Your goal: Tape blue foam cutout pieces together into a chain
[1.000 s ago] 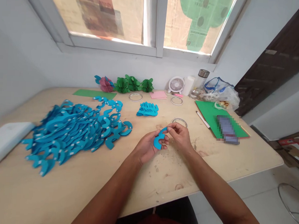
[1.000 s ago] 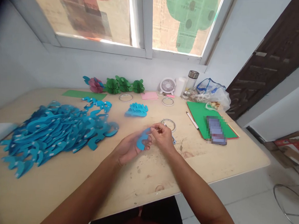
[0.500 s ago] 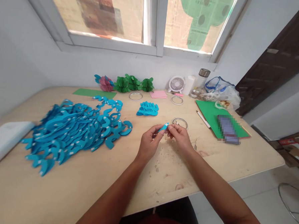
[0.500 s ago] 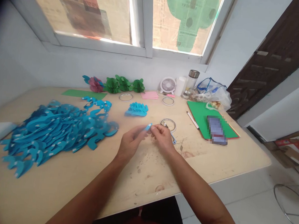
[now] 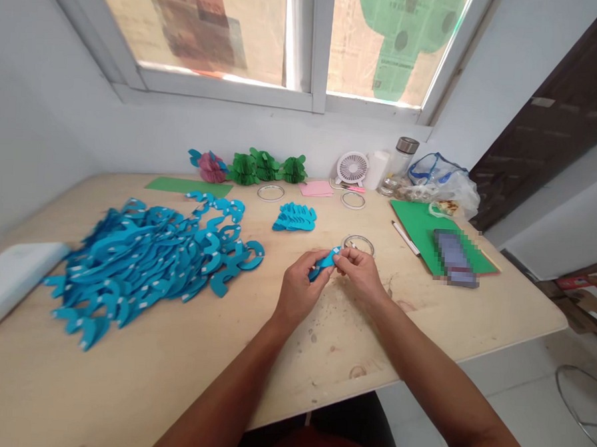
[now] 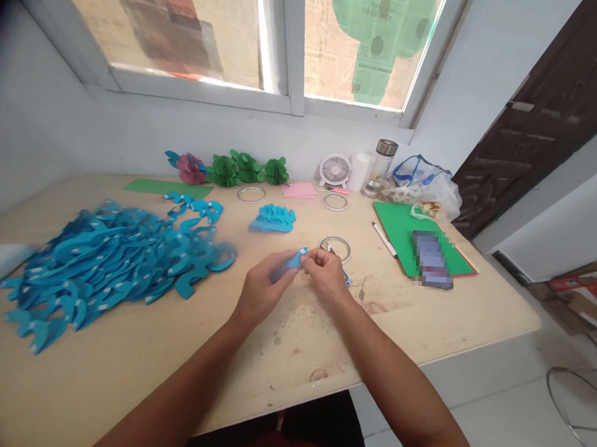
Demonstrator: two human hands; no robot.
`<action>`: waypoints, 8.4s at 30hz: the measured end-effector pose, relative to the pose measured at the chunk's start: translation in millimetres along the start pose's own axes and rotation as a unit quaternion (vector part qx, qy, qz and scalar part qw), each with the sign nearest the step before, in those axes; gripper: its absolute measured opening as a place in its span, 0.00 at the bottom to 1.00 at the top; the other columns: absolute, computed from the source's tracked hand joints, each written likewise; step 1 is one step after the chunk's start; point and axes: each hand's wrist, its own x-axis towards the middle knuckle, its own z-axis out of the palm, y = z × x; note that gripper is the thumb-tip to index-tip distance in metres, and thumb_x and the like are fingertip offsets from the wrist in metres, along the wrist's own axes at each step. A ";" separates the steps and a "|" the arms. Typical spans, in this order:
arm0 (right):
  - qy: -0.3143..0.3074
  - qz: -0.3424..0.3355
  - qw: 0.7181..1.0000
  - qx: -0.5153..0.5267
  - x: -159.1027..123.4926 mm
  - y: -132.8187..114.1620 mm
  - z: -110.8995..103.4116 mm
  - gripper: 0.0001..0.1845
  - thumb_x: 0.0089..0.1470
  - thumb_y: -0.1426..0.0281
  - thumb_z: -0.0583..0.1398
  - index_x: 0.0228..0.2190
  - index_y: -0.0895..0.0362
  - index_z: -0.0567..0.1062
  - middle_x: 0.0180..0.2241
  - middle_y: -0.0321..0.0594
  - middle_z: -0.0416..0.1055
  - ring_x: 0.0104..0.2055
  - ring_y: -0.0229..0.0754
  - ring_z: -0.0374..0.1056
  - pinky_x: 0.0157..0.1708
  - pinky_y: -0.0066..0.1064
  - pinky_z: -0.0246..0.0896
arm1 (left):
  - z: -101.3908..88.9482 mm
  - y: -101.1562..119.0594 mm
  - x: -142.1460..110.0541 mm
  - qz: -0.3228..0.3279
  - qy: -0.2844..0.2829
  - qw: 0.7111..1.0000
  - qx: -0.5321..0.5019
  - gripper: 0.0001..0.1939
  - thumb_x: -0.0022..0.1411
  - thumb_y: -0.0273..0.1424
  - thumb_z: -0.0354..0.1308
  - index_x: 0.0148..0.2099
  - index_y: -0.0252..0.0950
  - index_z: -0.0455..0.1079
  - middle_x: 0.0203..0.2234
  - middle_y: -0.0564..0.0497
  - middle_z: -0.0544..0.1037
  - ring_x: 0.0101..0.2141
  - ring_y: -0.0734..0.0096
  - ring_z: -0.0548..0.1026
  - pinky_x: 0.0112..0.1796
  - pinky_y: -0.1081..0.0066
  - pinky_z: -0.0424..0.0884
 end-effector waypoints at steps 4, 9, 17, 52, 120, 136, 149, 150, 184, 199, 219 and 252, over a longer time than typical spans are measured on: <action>0.000 -0.002 1.000 -0.009 0.1 0.2 -0.4 0.12 0.40 0.62 0.63 0.19 0.57 0.70 0.16 0.30 0.63 0.19 0.32 0.54 0.21 0.26 0.47 | -0.2 3.1 0.6 -0.052 0.005 0.996 -0.065 0.12 0.55 0.30 0.56 0.43 0.39 0.72 0.40 0.50 0.77 0.41 0.67 0.74 0.41 0.70 0.68; -0.017 -0.009 0.999 -0.029 -0.8 -3.2 -0.4 0.14 0.41 0.59 0.63 0.20 0.57 0.71 0.18 0.33 0.67 0.21 0.33 0.58 0.22 0.26 0.51 | -0.4 6.1 4.6 -0.174 0.020 0.965 -0.194 0.13 0.50 0.34 0.60 0.39 0.38 0.75 0.35 0.50 0.79 0.34 0.67 0.75 0.33 0.72 0.69; -0.045 -0.028 0.997 -0.061 -0.6 0.6 -1.8 0.14 0.43 0.58 0.61 0.22 0.57 0.71 0.21 0.34 0.68 0.23 0.35 0.61 0.24 0.27 0.54 | -2.0 1.6 8.2 -0.272 0.045 0.914 -0.298 0.14 0.51 0.39 0.58 0.33 0.34 0.76 0.25 0.49 0.77 0.22 0.74 0.71 0.27 0.72 0.66; 0.112 -0.080 0.948 -0.286 35.8 4.2 -52.9 0.11 0.45 0.66 0.55 0.29 0.59 0.74 0.25 0.37 0.72 0.26 0.39 0.64 0.29 0.30 0.58 | -7.6 -11.3 12.2 -0.332 0.043 0.887 -0.319 0.11 0.40 0.32 0.65 0.27 0.32 0.70 0.21 0.49 0.76 0.21 0.75 0.70 0.21 0.76 0.56; 0.086 -0.075 0.714 -0.691 48.2 20.8 -38.1 0.04 0.54 0.73 0.52 0.32 0.57 0.66 0.33 0.43 0.70 0.35 0.43 0.64 0.32 0.30 0.48 | -8.0 -10.4 14.0 -0.360 0.056 0.867 -0.338 0.11 0.41 0.32 0.63 0.29 0.32 0.69 0.20 0.49 0.76 0.20 0.75 0.71 0.22 0.76 0.57; 0.108 -0.130 0.787 -0.593 48.3 23.0 -43.2 0.10 0.56 0.69 0.48 0.31 0.56 0.68 0.28 0.39 0.70 0.33 0.42 0.63 0.31 0.29 0.50 | -8.1 -11.8 14.0 -0.359 0.056 0.869 -0.337 0.14 0.40 0.34 0.64 0.29 0.33 0.69 0.20 0.48 0.76 0.20 0.73 0.71 0.21 0.76 0.57; 0.035 -0.164 0.787 -0.594 43.9 20.3 -48.9 0.11 0.54 0.73 0.51 0.34 0.55 0.72 0.35 0.40 0.72 0.40 0.43 0.63 0.41 0.31 0.53 | -8.4 -11.2 14.8 -0.364 0.049 0.869 -0.331 0.13 0.40 0.34 0.64 0.28 0.34 0.66 0.20 0.50 0.75 0.20 0.74 0.70 0.22 0.75 0.57; 0.032 -0.166 0.780 -0.603 43.7 20.1 -48.9 0.11 0.54 0.73 0.51 0.34 0.55 0.73 0.35 0.40 0.72 0.40 0.43 0.62 0.40 0.31 0.53 | -8.4 -11.0 14.8 -0.363 0.048 0.870 -0.331 0.12 0.40 0.33 0.64 0.28 0.34 0.66 0.20 0.50 0.75 0.20 0.74 0.70 0.21 0.75 0.57; 0.093 -0.150 0.696 -0.696 44.9 23.6 -37.5 0.09 0.54 0.75 0.49 0.31 0.57 0.68 0.31 0.45 0.69 0.35 0.45 0.60 0.35 0.32 0.48 | -7.9 -9.4 13.0 -0.359 0.055 0.866 -0.344 0.11 0.41 0.32 0.63 0.29 0.33 0.68 0.21 0.49 0.76 0.21 0.73 0.71 0.22 0.75 0.58; 0.136 -0.133 0.696 -0.692 44.6 19.6 -36.2 0.11 0.58 0.69 0.48 0.32 0.58 0.70 0.26 0.42 0.69 0.30 0.42 0.61 0.31 0.30 0.44 | -7.9 -9.1 12.2 -0.349 0.059 0.867 -0.352 0.11 0.41 0.31 0.63 0.29 0.32 0.69 0.20 0.49 0.76 0.20 0.75 0.71 0.22 0.76 0.57; 0.174 -0.152 0.857 -0.460 47.7 17.5 -45.0 0.10 0.53 0.65 0.51 0.30 0.57 0.69 0.26 0.39 0.70 0.28 0.39 0.63 0.30 0.29 0.52 | -6.8 -11.1 11.8 -0.340 0.079 0.865 -0.360 0.11 0.40 0.31 0.64 0.28 0.32 0.69 0.19 0.49 0.75 0.20 0.74 0.71 0.21 0.76 0.57; 0.025 -0.025 0.997 -0.074 10.3 10.0 26.2 0.10 0.46 0.65 0.59 0.26 0.58 0.76 0.25 0.38 0.75 0.28 0.39 0.68 0.30 0.29 0.61 | -5.8 -11.2 11.3 -0.319 0.107 0.867 -0.368 0.15 0.40 0.33 0.66 0.33 0.32 0.73 0.23 0.51 0.74 0.19 0.80 0.65 0.19 0.77 0.58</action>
